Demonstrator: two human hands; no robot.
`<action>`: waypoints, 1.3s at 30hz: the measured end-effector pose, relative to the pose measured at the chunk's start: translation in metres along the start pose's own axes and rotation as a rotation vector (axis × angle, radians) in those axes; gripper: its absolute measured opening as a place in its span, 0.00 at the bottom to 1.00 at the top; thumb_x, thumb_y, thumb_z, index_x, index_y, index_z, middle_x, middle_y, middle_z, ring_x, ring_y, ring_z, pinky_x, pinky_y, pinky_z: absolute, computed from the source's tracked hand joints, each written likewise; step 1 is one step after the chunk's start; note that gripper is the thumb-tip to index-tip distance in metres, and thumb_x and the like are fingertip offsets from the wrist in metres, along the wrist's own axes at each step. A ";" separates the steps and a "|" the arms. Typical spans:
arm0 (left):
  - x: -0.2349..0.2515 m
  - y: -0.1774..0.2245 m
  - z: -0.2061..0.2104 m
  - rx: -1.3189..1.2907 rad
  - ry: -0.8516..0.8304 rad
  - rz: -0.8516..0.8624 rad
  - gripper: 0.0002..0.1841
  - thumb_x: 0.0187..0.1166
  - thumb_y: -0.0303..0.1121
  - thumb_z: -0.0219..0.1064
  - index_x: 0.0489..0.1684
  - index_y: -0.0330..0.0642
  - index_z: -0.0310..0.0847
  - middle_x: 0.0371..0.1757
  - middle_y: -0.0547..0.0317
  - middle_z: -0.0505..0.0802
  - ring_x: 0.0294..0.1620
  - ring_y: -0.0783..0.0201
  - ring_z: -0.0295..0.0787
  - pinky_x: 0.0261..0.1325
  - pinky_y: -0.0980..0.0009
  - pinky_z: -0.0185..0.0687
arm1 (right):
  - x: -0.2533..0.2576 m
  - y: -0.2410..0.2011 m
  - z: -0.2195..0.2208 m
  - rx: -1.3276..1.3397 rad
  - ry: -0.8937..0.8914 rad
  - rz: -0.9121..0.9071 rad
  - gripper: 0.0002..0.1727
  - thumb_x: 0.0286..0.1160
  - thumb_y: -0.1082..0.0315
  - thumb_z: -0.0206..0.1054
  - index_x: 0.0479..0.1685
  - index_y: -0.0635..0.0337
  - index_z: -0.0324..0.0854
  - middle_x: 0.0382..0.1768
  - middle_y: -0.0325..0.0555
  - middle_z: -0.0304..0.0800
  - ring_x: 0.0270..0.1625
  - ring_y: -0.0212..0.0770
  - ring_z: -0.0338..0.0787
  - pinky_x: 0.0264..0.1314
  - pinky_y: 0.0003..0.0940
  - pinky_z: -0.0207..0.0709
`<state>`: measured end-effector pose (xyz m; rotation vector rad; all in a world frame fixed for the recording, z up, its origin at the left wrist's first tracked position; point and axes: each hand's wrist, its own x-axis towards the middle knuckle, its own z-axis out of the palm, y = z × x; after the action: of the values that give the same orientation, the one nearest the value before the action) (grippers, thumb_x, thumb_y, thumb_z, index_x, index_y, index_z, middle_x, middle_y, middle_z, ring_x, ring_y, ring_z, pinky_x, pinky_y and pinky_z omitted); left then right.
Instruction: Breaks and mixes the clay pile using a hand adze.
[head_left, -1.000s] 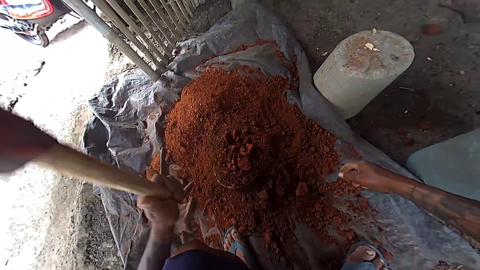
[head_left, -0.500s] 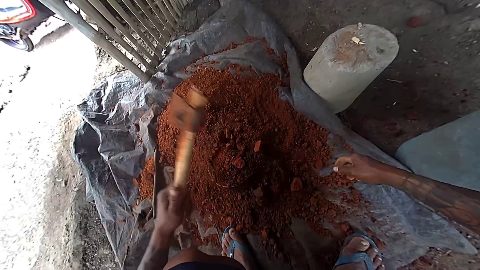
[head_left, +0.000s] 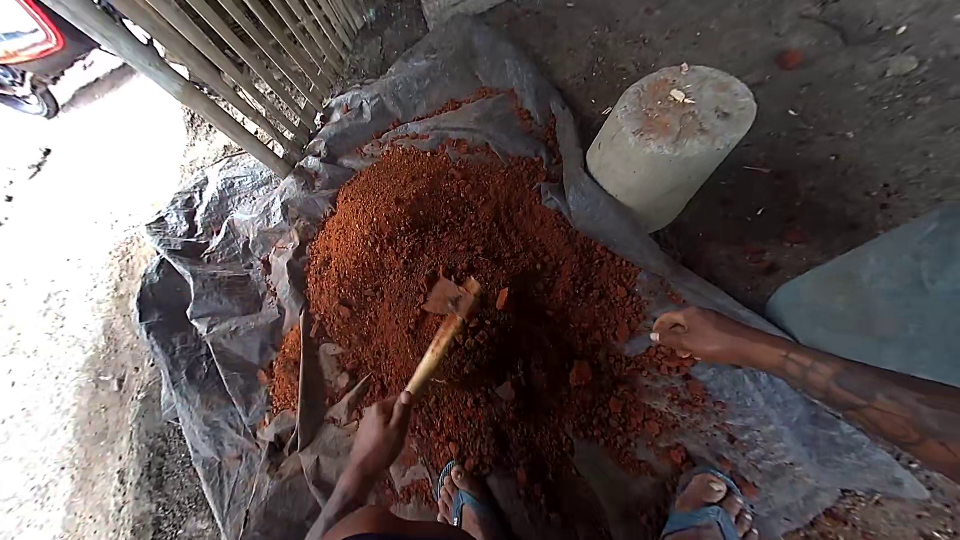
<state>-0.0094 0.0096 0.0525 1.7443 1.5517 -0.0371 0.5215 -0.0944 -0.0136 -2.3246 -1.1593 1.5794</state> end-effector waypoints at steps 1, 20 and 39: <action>-0.007 0.011 -0.020 -0.102 0.126 0.122 0.38 0.80 0.71 0.43 0.28 0.45 0.82 0.16 0.68 0.79 0.16 0.70 0.75 0.22 0.64 0.77 | 0.001 0.001 -0.001 0.003 0.000 -0.007 0.18 0.88 0.60 0.64 0.63 0.66 0.82 0.49 0.62 0.89 0.43 0.53 0.89 0.54 0.53 0.82; 0.009 0.012 -0.026 -0.104 0.127 0.106 0.35 0.82 0.67 0.45 0.28 0.44 0.82 0.16 0.68 0.78 0.16 0.69 0.75 0.24 0.63 0.77 | 0.008 0.008 -0.004 0.009 0.021 0.008 0.19 0.88 0.59 0.64 0.62 0.67 0.82 0.50 0.65 0.89 0.46 0.57 0.90 0.56 0.57 0.82; 0.036 0.077 -0.072 -0.064 0.145 0.031 0.36 0.90 0.61 0.37 0.27 0.42 0.80 0.17 0.63 0.77 0.16 0.64 0.73 0.23 0.60 0.74 | 0.010 0.016 -0.004 0.000 0.026 0.007 0.18 0.88 0.59 0.64 0.60 0.67 0.83 0.51 0.66 0.89 0.47 0.58 0.90 0.58 0.59 0.81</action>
<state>0.0318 0.0834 0.1244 1.7526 1.6107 0.1569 0.5352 -0.0980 -0.0269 -2.3450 -1.1471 1.5471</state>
